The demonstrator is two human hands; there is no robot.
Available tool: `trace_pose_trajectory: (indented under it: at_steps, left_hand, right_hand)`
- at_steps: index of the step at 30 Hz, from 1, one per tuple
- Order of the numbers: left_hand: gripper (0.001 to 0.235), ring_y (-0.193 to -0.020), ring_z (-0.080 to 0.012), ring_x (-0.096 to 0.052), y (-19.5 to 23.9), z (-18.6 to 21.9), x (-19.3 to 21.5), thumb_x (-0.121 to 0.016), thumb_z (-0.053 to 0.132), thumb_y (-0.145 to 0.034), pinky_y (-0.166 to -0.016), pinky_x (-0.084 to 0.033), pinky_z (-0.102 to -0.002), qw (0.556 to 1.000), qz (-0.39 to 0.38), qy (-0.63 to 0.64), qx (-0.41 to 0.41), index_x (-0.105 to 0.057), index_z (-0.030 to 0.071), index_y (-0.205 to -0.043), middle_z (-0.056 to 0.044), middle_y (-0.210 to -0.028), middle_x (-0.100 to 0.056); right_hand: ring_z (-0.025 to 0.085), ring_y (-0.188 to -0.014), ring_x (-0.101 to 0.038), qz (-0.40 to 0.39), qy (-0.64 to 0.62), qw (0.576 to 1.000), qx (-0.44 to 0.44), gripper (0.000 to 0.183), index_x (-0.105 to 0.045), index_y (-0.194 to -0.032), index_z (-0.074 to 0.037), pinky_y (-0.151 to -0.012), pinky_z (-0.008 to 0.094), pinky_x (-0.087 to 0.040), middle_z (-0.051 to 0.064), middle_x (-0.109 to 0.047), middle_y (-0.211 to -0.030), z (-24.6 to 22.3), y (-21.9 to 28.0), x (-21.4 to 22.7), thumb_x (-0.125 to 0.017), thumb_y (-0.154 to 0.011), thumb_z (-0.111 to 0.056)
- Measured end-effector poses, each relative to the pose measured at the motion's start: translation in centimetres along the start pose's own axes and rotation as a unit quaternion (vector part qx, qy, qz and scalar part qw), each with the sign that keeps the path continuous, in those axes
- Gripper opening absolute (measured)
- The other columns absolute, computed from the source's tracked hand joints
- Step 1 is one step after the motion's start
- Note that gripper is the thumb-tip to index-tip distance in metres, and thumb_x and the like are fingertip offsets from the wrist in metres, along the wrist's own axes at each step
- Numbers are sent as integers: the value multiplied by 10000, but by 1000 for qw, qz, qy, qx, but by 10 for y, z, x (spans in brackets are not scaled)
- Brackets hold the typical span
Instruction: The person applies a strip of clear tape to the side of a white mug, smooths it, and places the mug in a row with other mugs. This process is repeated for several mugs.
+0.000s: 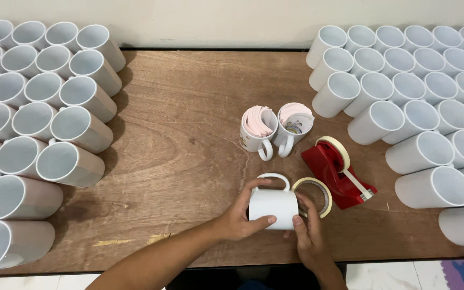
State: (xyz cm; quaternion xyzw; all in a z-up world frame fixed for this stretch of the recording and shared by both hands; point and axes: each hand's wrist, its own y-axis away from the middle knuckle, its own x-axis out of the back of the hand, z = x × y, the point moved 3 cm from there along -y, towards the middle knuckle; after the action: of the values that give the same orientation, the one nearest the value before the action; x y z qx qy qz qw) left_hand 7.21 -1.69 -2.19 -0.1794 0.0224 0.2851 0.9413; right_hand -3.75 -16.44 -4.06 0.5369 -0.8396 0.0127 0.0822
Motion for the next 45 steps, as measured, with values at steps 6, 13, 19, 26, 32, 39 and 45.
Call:
trace_pose_trajectory:
  at_steps: [6, 13, 19, 26, 32, 39, 45]
  left_hand:
    - [594, -865, -132, -514, 0, -6, 4, -688, 196, -843, -690, -484, -268, 997, 39, -1, 72, -353, 159, -1332, -81, -1152, -492]
    - [533, -921, -141, -555, -5, -9, 10, -715, 245, -806, -724, -490, -271, 994, 91, -9, 67, -438, 170, -1255, -77, -1202, -562]
    - [658, -774, -138, -621, -3, -40, 18, -722, 125, -823, -662, -569, -243, 981, 111, 96, 129, -343, 137, -1361, -81, -885, -648]
    - [548, -801, -177, -636, -2, -51, 23, -659, 184, -881, -645, -567, -274, 983, 117, 91, 112, -340, 124, -1322, -127, -921, -659]
    - [470, -851, -197, -618, -1, -59, 26, -585, 221, -934, -687, -560, -293, 985, 115, 90, 97, -322, 127, -1312, -146, -959, -645]
    - [453, -808, -205, -624, 0, -52, 23, -495, 284, -965, -633, -546, -285, 989, 87, 87, 86, -291, 133, -1342, -160, -923, -648]
    - [447, -773, -210, -613, 2, -61, 26, -462, 302, -973, -600, -526, -288, 989, 86, 84, 82, -293, 118, -1344, -167, -893, -642]
  right_hand:
    - [170, -550, -603, 21, 55, 998, 18, 562, -394, -1357, -34, -551, 278, -538, 120, -581, -1152, 8, 3, -1, -403, -902, -364]
    - [203, -1043, -581, 57, 164, 981, 92, 507, -541, -1251, -64, -436, 237, -590, 135, -472, -1289, -48, -6, 2, -379, -900, -391]
    - [210, -566, -622, 102, 234, 942, 218, 160, -713, -1020, -80, -526, 302, -476, 79, -657, -767, -95, -63, -1, -645, -886, -133]
    - [390, -1000, -640, -34, 309, 916, 255, 322, -575, -1245, -51, -856, 477, -478, 193, -674, -1077, -131, -121, -33, -528, -950, -172]
    - [352, -794, -670, -19, 335, 914, 230, 312, -572, -1256, -144, -735, 424, -498, 136, -716, -957, -113, -138, -37, -538, -945, -141]
    - [96, -438, -461, 67, 206, 936, 278, 255, -647, -1112, -111, -451, 205, -389, 59, -729, -885, -102, -143, -27, -714, -865, -116]
    - [169, -776, -644, 156, 7, 943, 294, 261, -558, -1135, 0, -685, 242, -533, 180, -683, -920, -115, -133, -11, -695, -913, -6]
